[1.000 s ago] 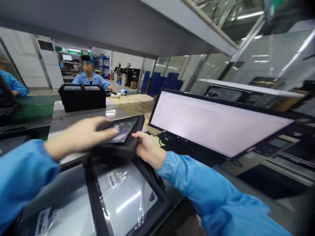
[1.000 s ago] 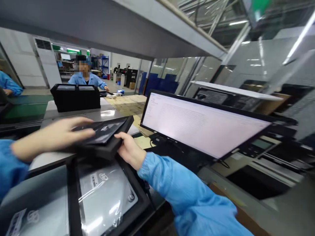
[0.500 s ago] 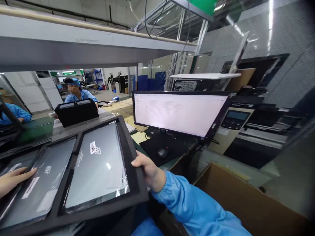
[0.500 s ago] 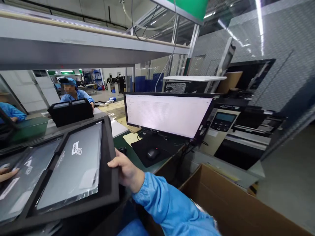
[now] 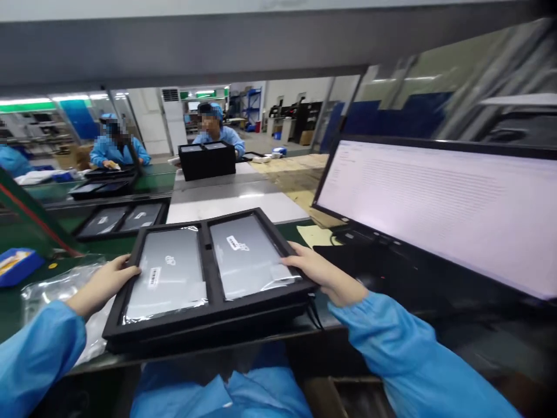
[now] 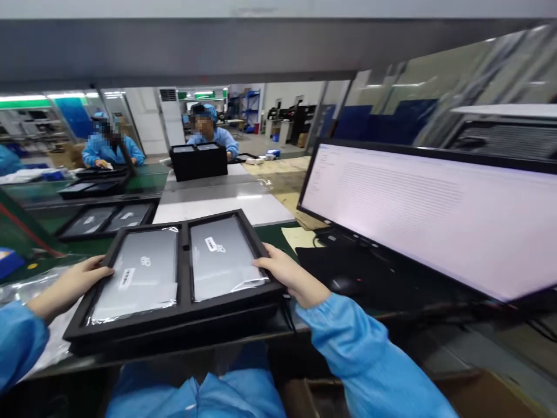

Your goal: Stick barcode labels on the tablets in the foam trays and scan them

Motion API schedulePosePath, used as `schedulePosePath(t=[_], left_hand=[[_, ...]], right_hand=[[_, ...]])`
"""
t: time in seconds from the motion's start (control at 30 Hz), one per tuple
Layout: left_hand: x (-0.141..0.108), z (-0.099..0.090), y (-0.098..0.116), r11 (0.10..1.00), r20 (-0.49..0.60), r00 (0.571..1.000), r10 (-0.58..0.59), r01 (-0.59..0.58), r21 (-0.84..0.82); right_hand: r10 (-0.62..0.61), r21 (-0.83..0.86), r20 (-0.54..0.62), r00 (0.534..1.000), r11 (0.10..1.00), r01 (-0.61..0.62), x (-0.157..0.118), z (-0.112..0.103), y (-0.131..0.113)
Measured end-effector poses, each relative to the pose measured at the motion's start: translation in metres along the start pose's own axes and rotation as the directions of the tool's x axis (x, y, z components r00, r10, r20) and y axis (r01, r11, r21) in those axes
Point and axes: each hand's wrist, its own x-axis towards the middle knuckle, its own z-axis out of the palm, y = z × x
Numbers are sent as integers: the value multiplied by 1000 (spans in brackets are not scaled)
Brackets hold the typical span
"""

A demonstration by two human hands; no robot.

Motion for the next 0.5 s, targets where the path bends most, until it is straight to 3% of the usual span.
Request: schedulePosePath(t=[0.1,0.17,0.27,0.37,0.43,0.5], left_hand=[[3,-10,-7,997,94,995,26,-33,71],[8,-16,-14,977,138,988,70,-96,189],[25,-25,-23,948,144,985,100,-138,285],[55,-27,-32,989,64,991,121,-126,81],[74,-25,-38,992,-26,992,124,-124,-10],[88,-21,-45,991,-75,988,137,-137,-2]], right_hand=[[-116,-189,3,993,975,115,-11,-5,18],[-223,-352,-104,969,920,174,-19,-9,26],[-417,-538,-263,870,812,227,-30,-12,29],[-538,-606,-174,825,719,341,-35,-8,27],[-519,-610,-41,854,690,391,-32,-2,28],[-432,-601,34,901,712,364,-27,3,32]])
